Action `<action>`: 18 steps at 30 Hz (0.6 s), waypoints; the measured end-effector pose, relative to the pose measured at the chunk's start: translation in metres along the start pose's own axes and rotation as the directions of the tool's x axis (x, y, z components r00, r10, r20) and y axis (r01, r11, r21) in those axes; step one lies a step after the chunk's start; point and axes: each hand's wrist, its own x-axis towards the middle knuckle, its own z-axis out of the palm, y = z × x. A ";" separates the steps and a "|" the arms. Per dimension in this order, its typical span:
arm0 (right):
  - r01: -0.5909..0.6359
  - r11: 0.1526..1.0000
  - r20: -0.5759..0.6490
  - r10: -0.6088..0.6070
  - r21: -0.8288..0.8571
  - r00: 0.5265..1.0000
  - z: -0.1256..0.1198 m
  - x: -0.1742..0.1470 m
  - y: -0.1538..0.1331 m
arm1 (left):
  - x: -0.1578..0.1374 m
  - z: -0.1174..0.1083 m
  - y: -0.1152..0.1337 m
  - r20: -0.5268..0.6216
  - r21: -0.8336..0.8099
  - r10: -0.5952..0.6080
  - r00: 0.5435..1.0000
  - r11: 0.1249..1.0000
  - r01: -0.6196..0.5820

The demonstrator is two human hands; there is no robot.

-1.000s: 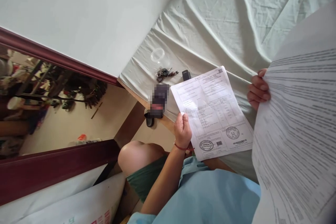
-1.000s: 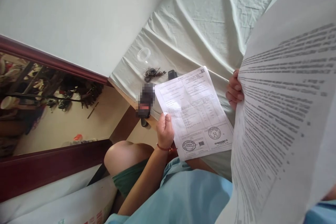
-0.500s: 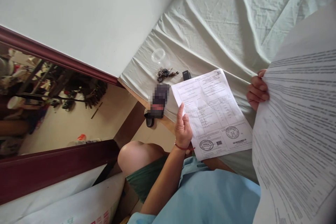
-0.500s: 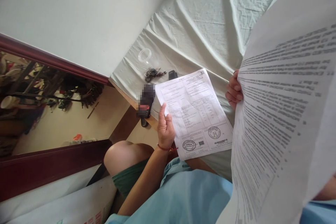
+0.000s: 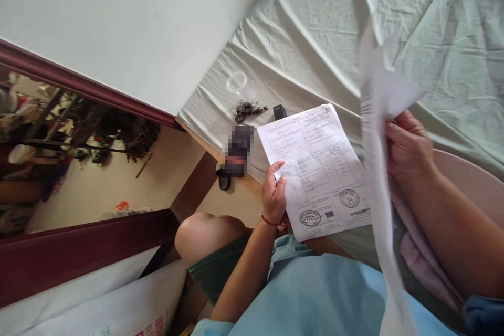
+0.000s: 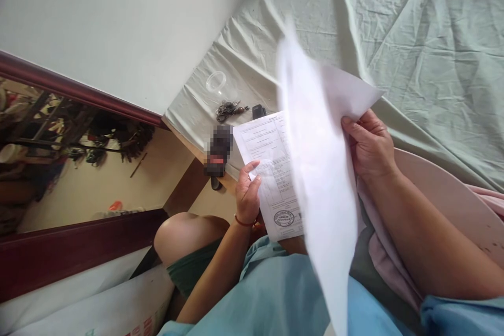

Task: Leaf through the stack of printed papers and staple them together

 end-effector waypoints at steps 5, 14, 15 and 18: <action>0.107 0.962 0.007 -0.109 -0.251 0.994 0.001 -0.005 -0.001 | 0.000 0.001 0.006 -0.072 -0.010 0.013 0.997 1.000 -0.014; 0.183 0.633 0.139 -0.119 -0.753 0.983 -0.009 -0.005 -0.003 | 0.001 -0.001 0.010 -0.014 -0.031 -0.041 0.999 0.999 0.040; 0.195 0.626 0.148 -0.127 -0.755 0.981 -0.008 -0.005 -0.004 | 0.000 -0.001 0.008 -0.048 -0.022 -0.049 0.998 0.999 0.048; 0.197 0.632 0.152 -0.125 -0.749 0.980 -0.004 -0.008 -0.007 | -0.002 -0.001 0.000 -0.182 -0.033 -0.107 0.978 0.994 0.102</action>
